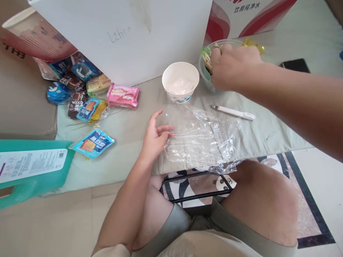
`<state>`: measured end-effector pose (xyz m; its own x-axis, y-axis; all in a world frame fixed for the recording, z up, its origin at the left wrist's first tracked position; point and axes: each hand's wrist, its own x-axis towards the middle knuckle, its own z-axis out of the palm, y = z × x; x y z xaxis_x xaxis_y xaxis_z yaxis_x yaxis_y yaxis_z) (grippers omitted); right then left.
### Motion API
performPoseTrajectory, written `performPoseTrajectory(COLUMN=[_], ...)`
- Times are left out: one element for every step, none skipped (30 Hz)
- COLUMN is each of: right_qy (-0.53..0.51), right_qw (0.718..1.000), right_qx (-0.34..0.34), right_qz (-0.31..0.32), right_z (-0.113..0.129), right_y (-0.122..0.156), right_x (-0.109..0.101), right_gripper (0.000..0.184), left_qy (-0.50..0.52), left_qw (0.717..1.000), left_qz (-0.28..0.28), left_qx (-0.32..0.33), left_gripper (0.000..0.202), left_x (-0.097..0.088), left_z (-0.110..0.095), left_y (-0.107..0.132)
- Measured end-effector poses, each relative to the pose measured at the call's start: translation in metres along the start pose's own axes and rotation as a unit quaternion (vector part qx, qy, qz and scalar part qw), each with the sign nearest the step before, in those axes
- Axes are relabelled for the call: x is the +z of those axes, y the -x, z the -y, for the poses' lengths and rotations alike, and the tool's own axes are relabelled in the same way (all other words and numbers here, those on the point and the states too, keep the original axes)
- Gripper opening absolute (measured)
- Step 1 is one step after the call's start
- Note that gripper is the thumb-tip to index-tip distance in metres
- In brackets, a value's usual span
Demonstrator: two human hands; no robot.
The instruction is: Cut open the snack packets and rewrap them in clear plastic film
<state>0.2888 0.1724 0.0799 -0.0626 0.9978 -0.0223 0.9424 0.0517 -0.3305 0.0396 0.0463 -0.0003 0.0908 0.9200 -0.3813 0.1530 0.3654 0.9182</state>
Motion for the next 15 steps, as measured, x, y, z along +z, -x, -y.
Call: performPoseTrajectory(right_qy=[0.034,0.075,0.12,0.144,0.146,0.12,0.079,0.045,0.014,-0.006,-0.022,-0.037,-0.043,-0.048,-0.059], right_qw=[0.999,0.994,0.986,0.982,0.985,0.99,0.993,0.987,0.98,0.978,0.982,0.985,0.986,0.987,0.988], right_qx=[0.036,0.075,0.102,0.103,0.081,0.067,0.063,0.064,0.062,0.046,0.011,-0.031,-0.059,-0.072,-0.077], right_qz=[0.019,0.041,0.062,0.07,0.054,0.01,-0.061,-0.139,-0.186,-0.201,-0.188,-0.166,-0.146,-0.133,-0.119], right_z=[0.002,0.004,0.006,0.007,0.007,0.006,0.004,0.0,-0.005,-0.011,-0.017,-0.023,-0.029,-0.034,-0.038], right_y=[0.001,0.003,0.009,0.016,0.025,0.036,0.047,0.057,0.065,0.071,0.074,0.074,0.072,0.068,0.065], right_x=[-0.001,-0.005,-0.01,-0.017,-0.024,-0.03,-0.033,-0.033,-0.03,-0.023,-0.014,-0.003,0.009,0.019,0.028], right_gripper=[0.062,0.063,0.066,0.07,0.071,0.069,0.063,0.056,0.051,0.048,0.047,0.046,0.045,0.044,0.045], left_qy=[0.0,-0.001,-0.001,-0.002,-0.004,-0.005,-0.005,-0.005,-0.005,-0.006,-0.008,-0.011,-0.015,-0.019,-0.023], left_qw=[1.0,1.0,1.0,1.0,1.0,1.0,1.0,1.0,1.0,1.0,1.0,1.0,1.0,1.0,1.0], left_qz=[0.001,0.002,0.003,0.003,0.002,0.0,-0.002,-0.003,-0.004,-0.003,-0.003,-0.003,-0.002,-0.002,-0.001], left_qx=[0.003,0.005,0.008,0.009,0.009,0.008,0.007,0.005,0.003,0.001,0.001,0.002,0.004,0.008,0.011], left_gripper=[0.084,0.084,0.083,0.083,0.083,0.083,0.083,0.083,0.083,0.083,0.083,0.083,0.082,0.081,0.081], left_x=[0.0,0.0,0.0,0.0,-0.001,-0.001,-0.001,-0.001,-0.001,-0.001,-0.001,-0.001,-0.001,0.0,0.0], left_z=[0.0,0.0,0.0,0.001,0.001,0.001,0.001,0.001,0.001,0.002,0.002,0.003,0.004,0.004,0.005], left_y=[0.0,0.0,0.0,-0.001,-0.001,-0.001,-0.002,-0.002,-0.003,-0.003,-0.003,-0.003,-0.003,-0.003,-0.003])
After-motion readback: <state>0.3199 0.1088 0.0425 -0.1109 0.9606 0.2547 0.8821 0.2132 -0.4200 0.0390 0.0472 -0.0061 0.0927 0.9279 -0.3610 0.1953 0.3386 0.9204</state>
